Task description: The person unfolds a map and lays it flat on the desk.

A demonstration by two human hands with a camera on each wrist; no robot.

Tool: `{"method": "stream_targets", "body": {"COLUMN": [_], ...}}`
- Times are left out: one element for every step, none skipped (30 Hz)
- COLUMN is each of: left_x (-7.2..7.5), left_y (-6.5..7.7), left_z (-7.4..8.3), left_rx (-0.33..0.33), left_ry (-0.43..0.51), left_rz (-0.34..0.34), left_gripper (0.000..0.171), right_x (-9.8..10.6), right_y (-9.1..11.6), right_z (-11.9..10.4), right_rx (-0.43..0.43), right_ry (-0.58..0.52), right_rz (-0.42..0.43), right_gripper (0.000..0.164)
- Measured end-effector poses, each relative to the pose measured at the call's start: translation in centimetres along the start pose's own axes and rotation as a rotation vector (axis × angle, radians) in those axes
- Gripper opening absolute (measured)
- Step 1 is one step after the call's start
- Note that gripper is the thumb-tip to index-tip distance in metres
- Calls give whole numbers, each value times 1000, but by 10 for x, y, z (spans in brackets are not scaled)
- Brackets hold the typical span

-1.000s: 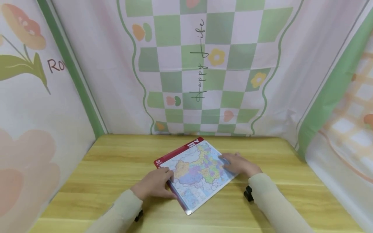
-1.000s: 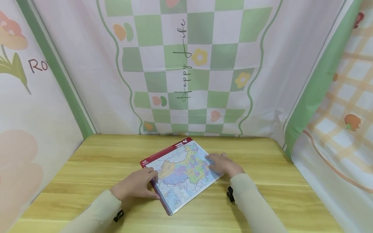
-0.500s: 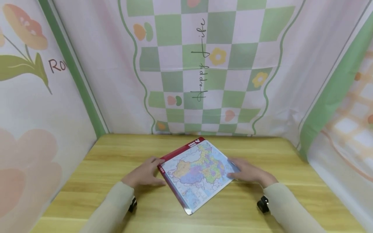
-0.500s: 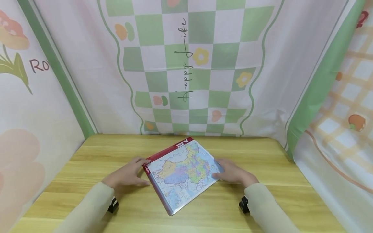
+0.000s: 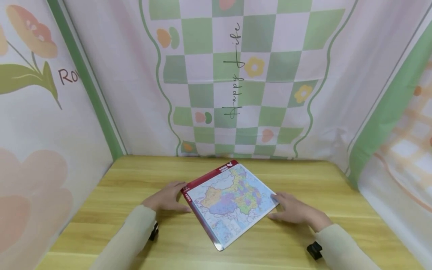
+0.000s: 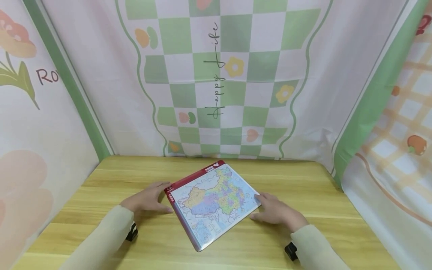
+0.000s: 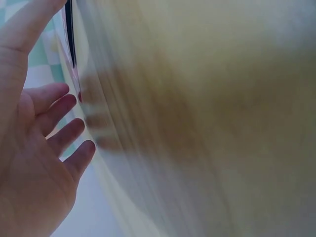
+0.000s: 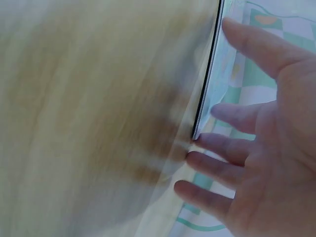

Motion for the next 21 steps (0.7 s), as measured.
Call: {"method": "stream_targets", "body": {"left_x": [0, 0, 0, 0, 0, 0, 0, 0, 0, 0, 0, 0, 0, 0, -1, -1, -1, 0, 0, 0, 0], "left_y": [0, -1, -1, -1, -1, -1, -1, -1, -1, -1, -1, -1, -1, -2, -2, -2, -2, -2, -2, -2, -1], "left_z": [0, -1, -1, -1, -1, -1, -1, -1, -1, -1, 0, 0, 0, 0, 0, 0, 0, 0, 0, 0, 0], "left_rx": [0, 1, 0, 2, 3, 5, 2, 0, -5, -5, -9, -11, -13, -9, -8, -3, -1, 1, 1, 1, -1], "left_ry": [1, 1, 4, 6, 7, 4, 6, 4, 5, 2, 0, -2, -3, -7, -9, -11, -11, -12, -14, -16, -19], "left_rz": [-6, -11, -13, -18, -21, -27, -27, -28, -26, -28, -26, -25, -22, -24, -22, -24, -22, -23, -22, -21, -19], "left_gripper": [108, 107, 107, 107, 106, 106, 105, 105, 104, 103, 103, 103, 102, 102, 102, 102, 101, 101, 100, 100, 99], "right_x": [0, -1, -1, -1, -1, -2, -2, -2, -2, -3, -3, -3, -3, -3, -3, -3, -3, -3, -3, -3, -3], "right_y": [2, 3, 4, 5, 6, 7, 8, 8, 8, 8, 8, 8, 8, 8, 7, 7, 7, 7, 7, 6, 6], "right_z": [-1, -2, -3, -4, -5, -6, -6, -7, -7, -7, -7, -6, -6, -5, -5, -5, -5, -6, -6, -6, -6], "right_rx": [-12, -22, -31, -38, -44, -47, -50, -51, -51, -52, -54, -59, -67, -73, -79, -82, -84, -86, -82, -78, -74], "right_ry": [11, 23, 37, 44, 50, 55, 57, 60, 62, 63, 63, 61, 58, 57, 56, 59, 61, 61, 67, 73, 80], "right_rz": [-2, -2, -3, -3, -5, -6, -8, -7, -8, -9, -13, -14, -18, -20, -22, -23, -22, -22, -21, -19, -18], "right_gripper": [86, 86, 85, 85, 84, 83, 82, 82, 81, 80, 80, 80, 79, 79, 79, 79, 78, 78, 77, 77, 77]}}
Point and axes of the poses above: each hand's wrist, its own y-axis away from the middle knuckle, its own x-axis out of the back of the hand, z = x × y, the point moved 2 cm from there along -y, towards the middle knuckle, and after that the axes turned 13 degrees about -y, right-handed, at the moved point
